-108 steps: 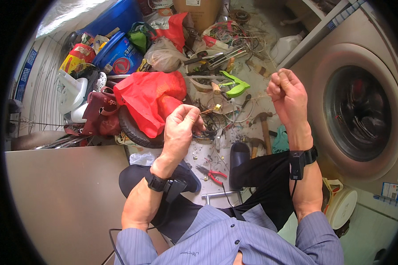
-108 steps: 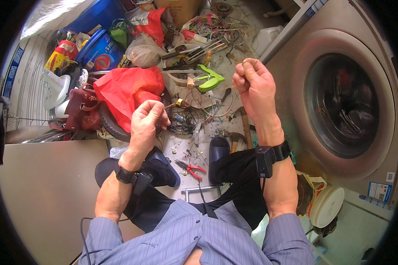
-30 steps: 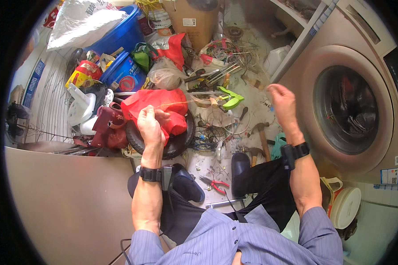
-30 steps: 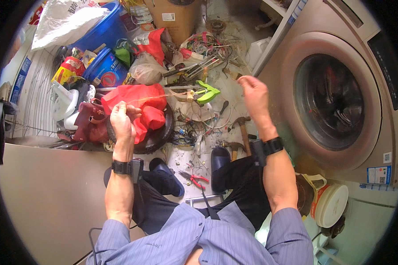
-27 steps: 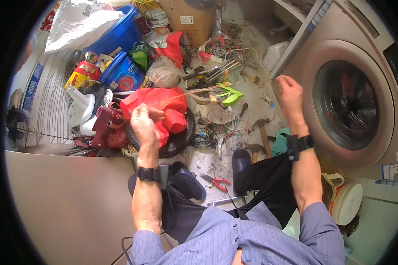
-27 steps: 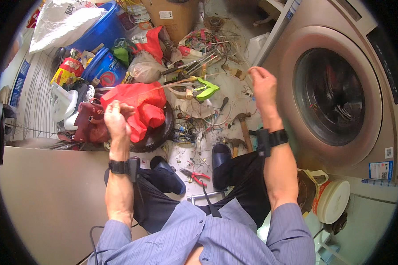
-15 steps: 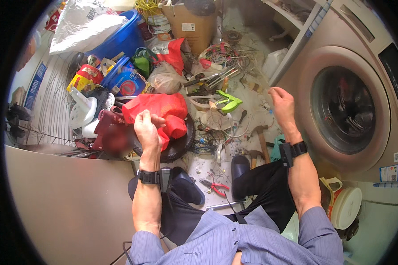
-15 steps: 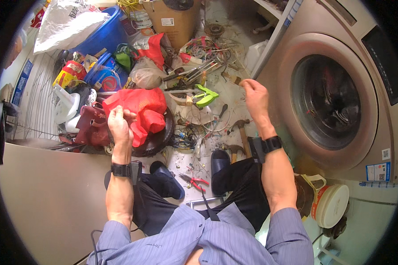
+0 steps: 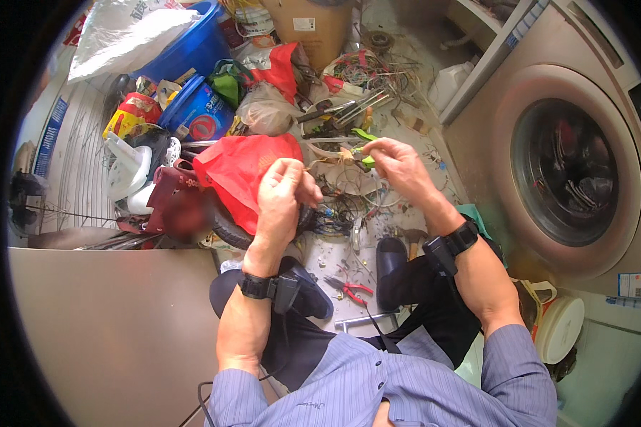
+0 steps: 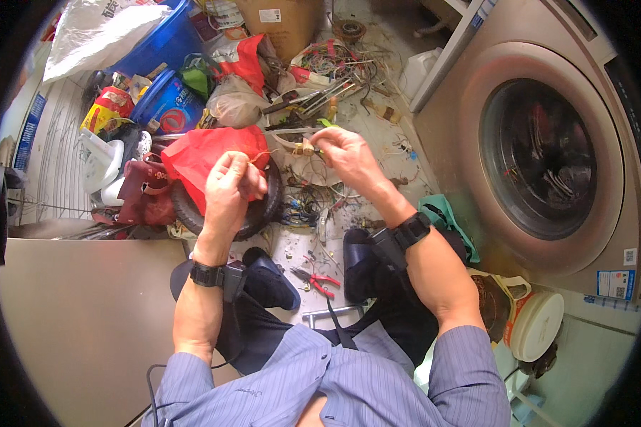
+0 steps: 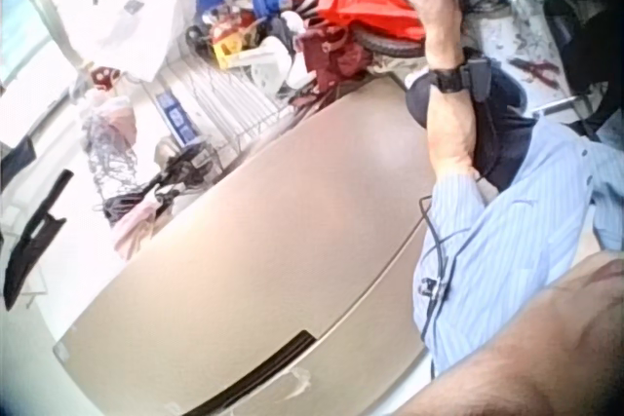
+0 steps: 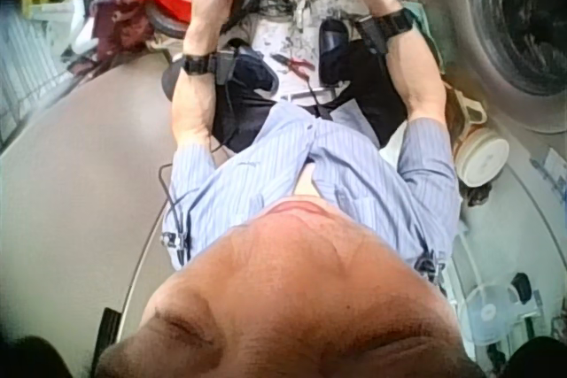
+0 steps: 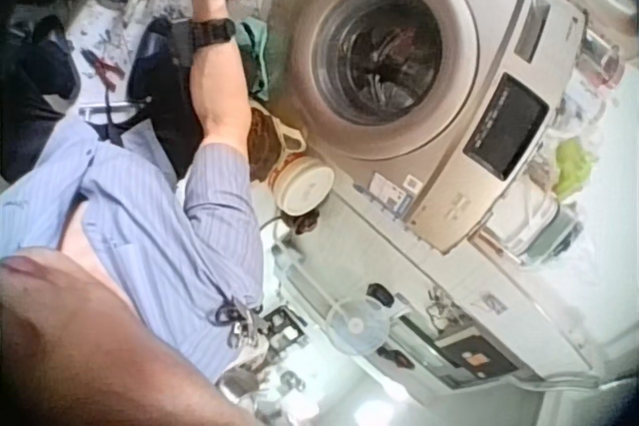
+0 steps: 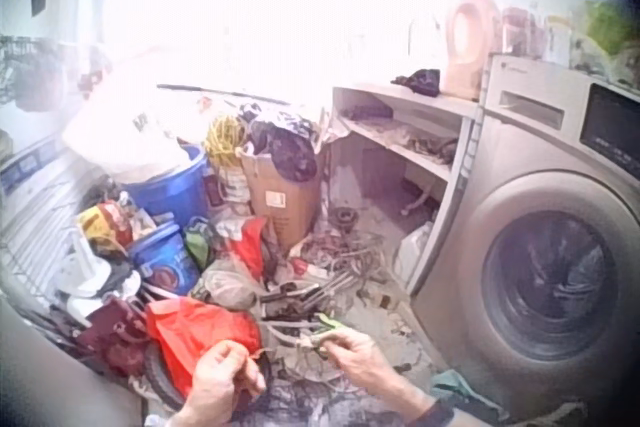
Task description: The person manipulates wires and electrical connectors by hand, then uses pliers to cut or crimp a wire.
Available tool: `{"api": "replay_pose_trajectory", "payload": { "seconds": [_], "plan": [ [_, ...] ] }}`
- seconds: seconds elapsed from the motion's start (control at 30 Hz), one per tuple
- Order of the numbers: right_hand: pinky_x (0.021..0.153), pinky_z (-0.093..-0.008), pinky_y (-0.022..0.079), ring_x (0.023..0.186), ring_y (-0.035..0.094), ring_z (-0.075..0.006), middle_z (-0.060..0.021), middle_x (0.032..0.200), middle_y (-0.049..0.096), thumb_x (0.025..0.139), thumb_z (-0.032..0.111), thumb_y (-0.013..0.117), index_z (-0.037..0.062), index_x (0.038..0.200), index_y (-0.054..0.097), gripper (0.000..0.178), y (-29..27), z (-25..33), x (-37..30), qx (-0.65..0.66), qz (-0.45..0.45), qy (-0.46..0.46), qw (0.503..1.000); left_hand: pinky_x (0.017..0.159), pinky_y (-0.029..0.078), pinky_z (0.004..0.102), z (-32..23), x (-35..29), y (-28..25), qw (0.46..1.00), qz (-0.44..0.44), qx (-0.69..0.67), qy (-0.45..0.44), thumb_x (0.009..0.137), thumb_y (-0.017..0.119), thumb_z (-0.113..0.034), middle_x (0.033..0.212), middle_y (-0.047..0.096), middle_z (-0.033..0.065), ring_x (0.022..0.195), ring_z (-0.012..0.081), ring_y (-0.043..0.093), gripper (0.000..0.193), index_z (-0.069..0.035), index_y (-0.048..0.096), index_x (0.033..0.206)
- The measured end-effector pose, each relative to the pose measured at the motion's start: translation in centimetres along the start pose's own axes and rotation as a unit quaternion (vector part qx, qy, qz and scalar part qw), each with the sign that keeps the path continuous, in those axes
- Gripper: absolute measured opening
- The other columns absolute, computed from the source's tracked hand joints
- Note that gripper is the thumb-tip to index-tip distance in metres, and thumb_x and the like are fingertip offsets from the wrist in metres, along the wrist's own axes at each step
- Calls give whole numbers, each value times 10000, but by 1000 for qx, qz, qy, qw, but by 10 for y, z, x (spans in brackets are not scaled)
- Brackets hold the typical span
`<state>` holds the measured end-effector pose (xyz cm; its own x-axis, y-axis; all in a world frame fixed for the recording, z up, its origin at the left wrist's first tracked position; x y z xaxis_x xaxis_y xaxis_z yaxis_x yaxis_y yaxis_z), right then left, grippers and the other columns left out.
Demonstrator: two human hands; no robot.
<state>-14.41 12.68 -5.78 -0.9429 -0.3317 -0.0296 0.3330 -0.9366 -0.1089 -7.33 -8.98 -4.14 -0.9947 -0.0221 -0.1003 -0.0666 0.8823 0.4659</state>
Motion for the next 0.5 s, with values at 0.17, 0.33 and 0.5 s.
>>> {"api": "replay_pose_trajectory", "payload": {
  "seconds": [0.17, 0.33, 0.5],
  "plan": [
    [612, -251, 452, 669, 495, -57, 33, 735, 568, 978, 123, 527, 31, 1174, 652, 250, 55, -2, -17, 56, 165, 79, 982, 550, 473, 279, 10, -9, 20, 998, 34, 9, -55, 1042, 518, -221, 693, 570, 49, 632, 189, 613, 171, -75, 535, 955],
    [731, -353, 512, 785, 659, -254, -148, 840, 679, 983, 195, 549, 45, 964, 662, 189, 70, -11, -34, -150, 171, -44, 973, 546, 476, 285, 12, -7, 25, 994, 77, -41, -69, 1046, 508, -233, 697, 574, 59, 622, 194, 611, 176, -73, 544, 980],
    [644, -341, 495, 687, 619, -187, -87, 748, 634, 983, 218, 560, 18, 952, 652, 222, 53, -4, -26, -121, 104, -12, 987, 655, 516, 294, 5, -2, 11, 996, 33, -54, -70, 1049, 490, -304, 917, 678, 126, 764, 201, 656, 291, -50, 576, 1163]
  ]
}}
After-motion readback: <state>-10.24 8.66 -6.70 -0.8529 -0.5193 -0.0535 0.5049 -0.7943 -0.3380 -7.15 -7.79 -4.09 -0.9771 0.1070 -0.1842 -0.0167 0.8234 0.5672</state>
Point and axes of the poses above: each hand's wrist, its own x-axis towards the middle knuckle, its own y-axis out of the palm, z = x × y, the point moved 5 cm from there along x, towards the middle knuckle
